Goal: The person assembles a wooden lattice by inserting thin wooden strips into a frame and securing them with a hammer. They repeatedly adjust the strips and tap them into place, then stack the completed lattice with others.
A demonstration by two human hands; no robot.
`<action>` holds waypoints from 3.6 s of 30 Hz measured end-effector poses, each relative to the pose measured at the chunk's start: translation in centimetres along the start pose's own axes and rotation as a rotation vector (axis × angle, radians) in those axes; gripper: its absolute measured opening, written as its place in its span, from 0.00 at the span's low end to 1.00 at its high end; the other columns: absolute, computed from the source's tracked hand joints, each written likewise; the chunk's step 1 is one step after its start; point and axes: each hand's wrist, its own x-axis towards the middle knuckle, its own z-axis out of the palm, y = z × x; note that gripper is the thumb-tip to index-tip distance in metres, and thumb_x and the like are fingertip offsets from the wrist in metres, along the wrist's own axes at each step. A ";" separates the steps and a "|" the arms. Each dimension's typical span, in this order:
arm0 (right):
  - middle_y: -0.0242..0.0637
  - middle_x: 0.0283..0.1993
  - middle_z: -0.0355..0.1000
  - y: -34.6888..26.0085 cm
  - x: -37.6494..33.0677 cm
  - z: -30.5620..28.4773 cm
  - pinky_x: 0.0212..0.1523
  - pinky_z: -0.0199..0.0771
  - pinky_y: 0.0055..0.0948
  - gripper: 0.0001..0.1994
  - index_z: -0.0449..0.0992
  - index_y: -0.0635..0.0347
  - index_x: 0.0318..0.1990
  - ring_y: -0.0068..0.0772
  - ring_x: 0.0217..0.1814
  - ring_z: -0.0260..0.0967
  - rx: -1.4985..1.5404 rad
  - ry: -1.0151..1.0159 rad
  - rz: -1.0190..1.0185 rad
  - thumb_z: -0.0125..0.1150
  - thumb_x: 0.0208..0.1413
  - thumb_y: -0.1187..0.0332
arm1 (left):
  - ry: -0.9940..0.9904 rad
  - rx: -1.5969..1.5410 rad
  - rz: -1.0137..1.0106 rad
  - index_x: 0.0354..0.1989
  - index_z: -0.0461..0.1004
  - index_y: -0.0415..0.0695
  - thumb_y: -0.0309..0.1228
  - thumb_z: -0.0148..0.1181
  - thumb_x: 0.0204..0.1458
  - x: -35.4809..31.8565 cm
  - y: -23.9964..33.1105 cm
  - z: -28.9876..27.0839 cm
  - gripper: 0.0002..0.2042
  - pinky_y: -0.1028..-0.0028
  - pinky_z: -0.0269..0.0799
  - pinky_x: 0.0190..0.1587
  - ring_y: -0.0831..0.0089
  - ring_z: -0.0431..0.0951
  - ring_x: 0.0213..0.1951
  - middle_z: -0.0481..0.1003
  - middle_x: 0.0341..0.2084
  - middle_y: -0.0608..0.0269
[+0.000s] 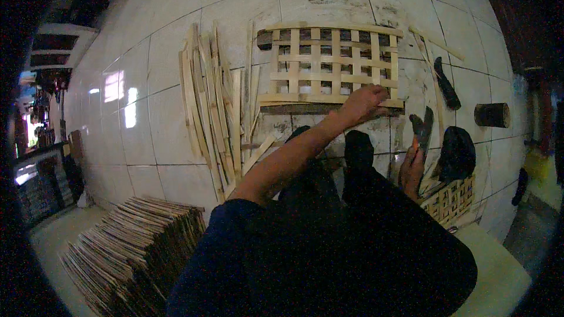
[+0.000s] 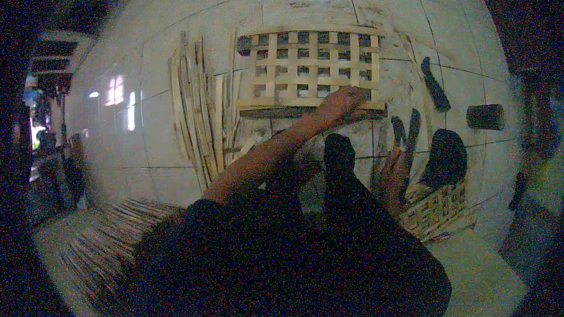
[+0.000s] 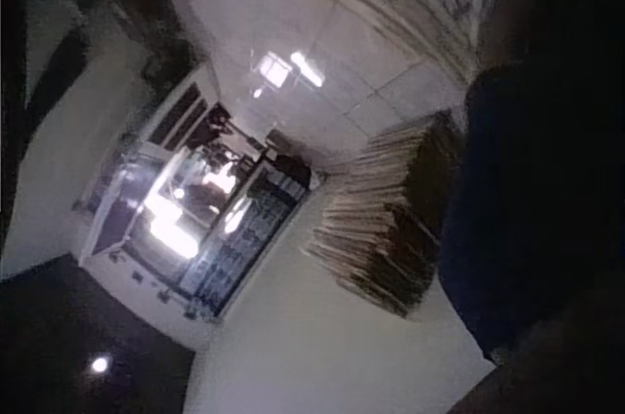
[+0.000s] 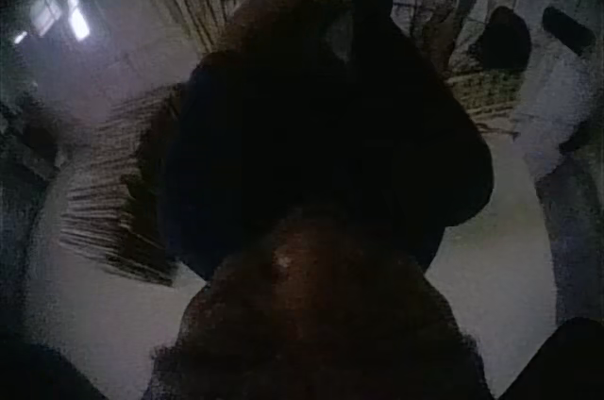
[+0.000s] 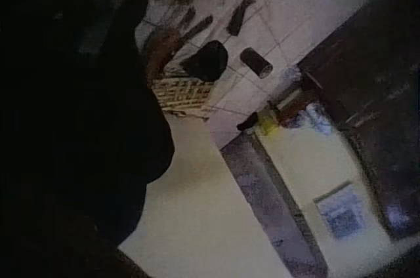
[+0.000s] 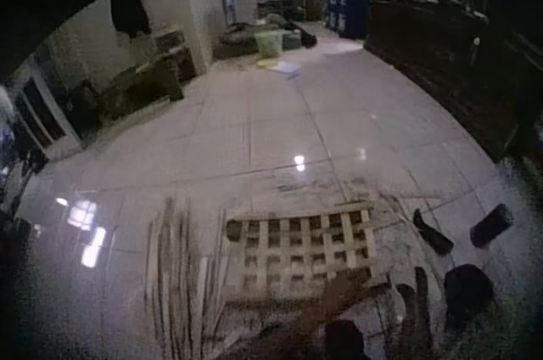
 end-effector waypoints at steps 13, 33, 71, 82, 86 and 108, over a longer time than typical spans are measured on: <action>0.53 0.43 0.67 4.9 -0.9 -0.6 0.41 0.69 0.45 0.17 0.68 0.66 0.48 0.54 0.43 0.67 -0.411 -0.098 -0.482 0.58 0.55 0.65 | 0.556 -0.059 -0.722 0.40 0.73 0.34 0.36 0.57 0.55 -16.0 -6.7 -16.1 0.15 0.65 0.70 0.40 0.61 0.74 0.35 0.75 0.32 0.53; 0.39 0.37 0.66 -13.7 11.3 9.1 0.42 0.73 0.33 0.11 0.70 0.61 0.37 0.39 0.41 0.68 0.252 -0.544 -0.920 0.62 0.50 0.67 | 0.382 -0.450 -0.959 0.31 0.78 0.36 0.45 0.60 0.54 -15.2 -9.5 -14.9 0.20 0.73 0.63 0.27 0.78 0.66 0.22 0.72 0.19 0.66; 0.40 0.47 0.68 -14.1 10.1 8.0 0.48 0.73 0.40 0.10 0.74 0.57 0.37 0.45 0.48 0.68 -0.189 -0.323 -1.102 0.55 0.52 0.62 | 0.048 0.413 0.054 0.39 0.72 0.40 0.24 0.57 0.44 -9.3 -3.2 -8.6 0.11 0.63 0.67 0.45 0.55 0.67 0.41 0.68 0.38 0.55; 0.37 0.45 0.65 -14.5 10.2 8.4 0.47 0.72 0.40 0.13 0.73 0.57 0.42 0.44 0.48 0.66 -0.062 -0.335 -1.102 0.62 0.47 0.67 | 0.017 0.289 -0.024 0.52 0.70 0.46 0.30 0.63 0.45 -10.6 -5.3 -9.4 0.22 0.62 0.64 0.52 0.54 0.65 0.51 0.68 0.46 0.54; 0.37 0.47 0.65 -14.0 10.3 7.7 0.49 0.71 0.39 0.17 0.72 0.57 0.46 0.45 0.50 0.66 -0.170 -0.404 -1.002 0.63 0.47 0.65 | 0.117 0.419 -0.065 0.60 0.64 0.50 0.34 0.65 0.45 -11.9 -4.2 -12.7 0.30 0.62 0.64 0.54 0.53 0.66 0.54 0.67 0.49 0.52; 0.37 0.49 0.64 -26.5 3.0 15.3 0.52 0.63 0.45 0.19 0.70 0.54 0.46 0.41 0.54 0.61 -0.126 -0.249 -1.224 0.62 0.48 0.59 | -0.007 -0.256 -0.855 0.33 0.78 0.37 0.45 0.60 0.53 -13.5 -11.5 -18.3 0.19 0.73 0.65 0.27 0.78 0.67 0.25 0.73 0.20 0.68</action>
